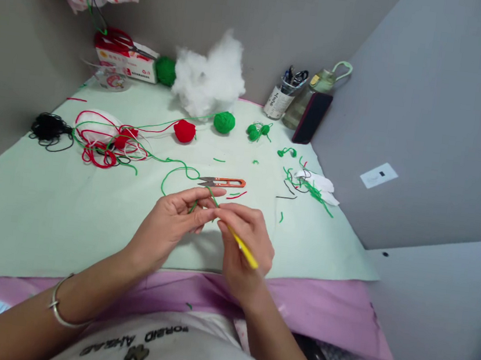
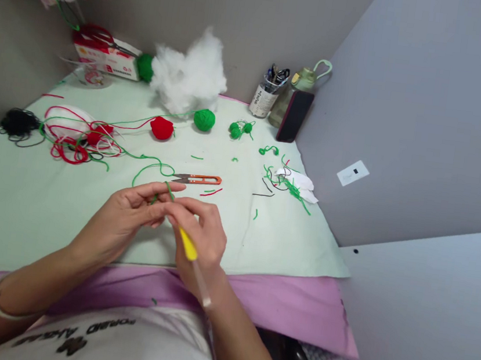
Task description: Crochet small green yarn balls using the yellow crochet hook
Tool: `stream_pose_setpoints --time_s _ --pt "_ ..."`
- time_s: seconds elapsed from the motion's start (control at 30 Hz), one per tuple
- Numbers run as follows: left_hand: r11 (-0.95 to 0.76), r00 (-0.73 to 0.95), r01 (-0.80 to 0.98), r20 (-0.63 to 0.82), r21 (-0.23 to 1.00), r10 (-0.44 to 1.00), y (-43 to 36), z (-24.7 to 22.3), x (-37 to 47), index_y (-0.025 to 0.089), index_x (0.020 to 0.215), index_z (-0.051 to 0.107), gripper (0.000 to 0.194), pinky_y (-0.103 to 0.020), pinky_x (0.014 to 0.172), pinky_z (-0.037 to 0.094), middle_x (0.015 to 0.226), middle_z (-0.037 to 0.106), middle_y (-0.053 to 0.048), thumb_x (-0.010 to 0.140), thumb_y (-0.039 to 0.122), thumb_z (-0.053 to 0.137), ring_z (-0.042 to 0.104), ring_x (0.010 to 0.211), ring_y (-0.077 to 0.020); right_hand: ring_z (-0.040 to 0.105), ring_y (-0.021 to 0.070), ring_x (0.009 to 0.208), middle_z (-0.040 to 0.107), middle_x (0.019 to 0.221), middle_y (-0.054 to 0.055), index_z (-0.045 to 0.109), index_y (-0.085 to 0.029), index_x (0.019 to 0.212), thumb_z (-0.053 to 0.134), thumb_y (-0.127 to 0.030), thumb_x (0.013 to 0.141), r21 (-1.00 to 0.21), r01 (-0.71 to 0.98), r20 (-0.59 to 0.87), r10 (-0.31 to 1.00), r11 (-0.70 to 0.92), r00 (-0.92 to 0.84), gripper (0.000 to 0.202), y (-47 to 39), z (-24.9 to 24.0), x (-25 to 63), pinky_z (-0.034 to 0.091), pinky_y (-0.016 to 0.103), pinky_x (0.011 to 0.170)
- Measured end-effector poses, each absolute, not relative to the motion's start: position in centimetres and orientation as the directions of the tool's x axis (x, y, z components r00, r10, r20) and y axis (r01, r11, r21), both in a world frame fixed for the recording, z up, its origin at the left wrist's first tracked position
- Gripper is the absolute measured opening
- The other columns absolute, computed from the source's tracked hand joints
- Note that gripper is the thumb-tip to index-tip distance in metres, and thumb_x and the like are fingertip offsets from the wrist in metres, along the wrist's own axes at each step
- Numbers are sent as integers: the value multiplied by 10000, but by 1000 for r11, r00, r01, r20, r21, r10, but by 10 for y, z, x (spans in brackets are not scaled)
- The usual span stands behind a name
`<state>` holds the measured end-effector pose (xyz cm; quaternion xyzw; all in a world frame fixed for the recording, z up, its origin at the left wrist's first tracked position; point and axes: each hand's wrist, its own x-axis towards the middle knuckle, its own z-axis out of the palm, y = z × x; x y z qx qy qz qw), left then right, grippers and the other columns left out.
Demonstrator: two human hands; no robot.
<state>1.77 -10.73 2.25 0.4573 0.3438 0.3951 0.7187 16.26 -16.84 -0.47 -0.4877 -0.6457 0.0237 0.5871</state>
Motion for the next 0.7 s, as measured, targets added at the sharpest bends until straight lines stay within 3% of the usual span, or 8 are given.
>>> stream_pose_setpoints --time_s 0.1,0.17,0.27,0.33,0.4,0.5,0.6,0.7 --pt "407 508 -326 -205 854 837 -107 22 19 244 1132 846 352 -198 550 350 743 602 25 786 280 898 384 583 -64 746 218 1040 771 1191 89 717 -331 1299 632 -108 983 -441 714 813 579 544 61 395 -169 -8 163 644 385 819" --pt "501 555 -345 -258 794 791 -105 22 18 217 1107 853 327 -179 515 324 727 560 34 785 254 896 301 548 -40 749 207 993 780 1123 77 730 -314 1260 612 -111 993 -526 645 786 606 554 120 356 -168 -6 165 640 372 798" --pt "536 563 -374 -274 757 780 -103 23 14 182 1061 862 269 -150 479 286 708 486 51 795 214 881 225 527 -18 725 179 844 772 948 48 767 -263 1092 600 -147 1008 -754 398 647 695 522 313 220 -167 3 169 616 349 745" --pt "515 552 -381 -258 768 793 -103 24 13 187 1073 860 259 -142 474 282 706 474 53 814 208 860 238 516 -11 693 161 743 748 875 39 766 -233 995 591 -202 1023 -839 233 545 748 492 379 180 -166 7 170 600 335 692" --pt "458 518 -369 -230 809 824 -106 24 15 216 1110 852 281 -141 489 314 741 521 40 829 210 848 307 526 -14 677 151 689 733 847 35 756 -218 963 573 -241 1036 -869 176 494 782 463 380 199 -164 7 169 596 325 659" --pt "348 430 -349 -181 870 885 -113 25 21 261 1198 825 373 -135 533 364 775 571 30 829 214 858 411 588 -37 728 174 825 758 951 53 776 -243 1058 601 -197 1019 -775 404 611 738 486 285 185 -164 0 165 621 341 746" --pt "434 492 -369 -223 822 841 -114 23 24 229 1195 826 375 -133 506 342 694 498 53 823 251 871 337 544 -31 735 200 1003 766 1127 74 768 -306 1209 654 -132 978 -560 633 768 622 534 153 311 -165 -7 164 625 360 833" --pt "538 562 -398 -267 743 783 -109 22 23 164 1070 854 275 -133 455 286 745 518 43 801 218 872 201 508 -3 718 176 898 772 1012 49 781 -292 1145 619 -121 994 -694 489 700 656 529 283 279 -165 -4 168 605 336 775"
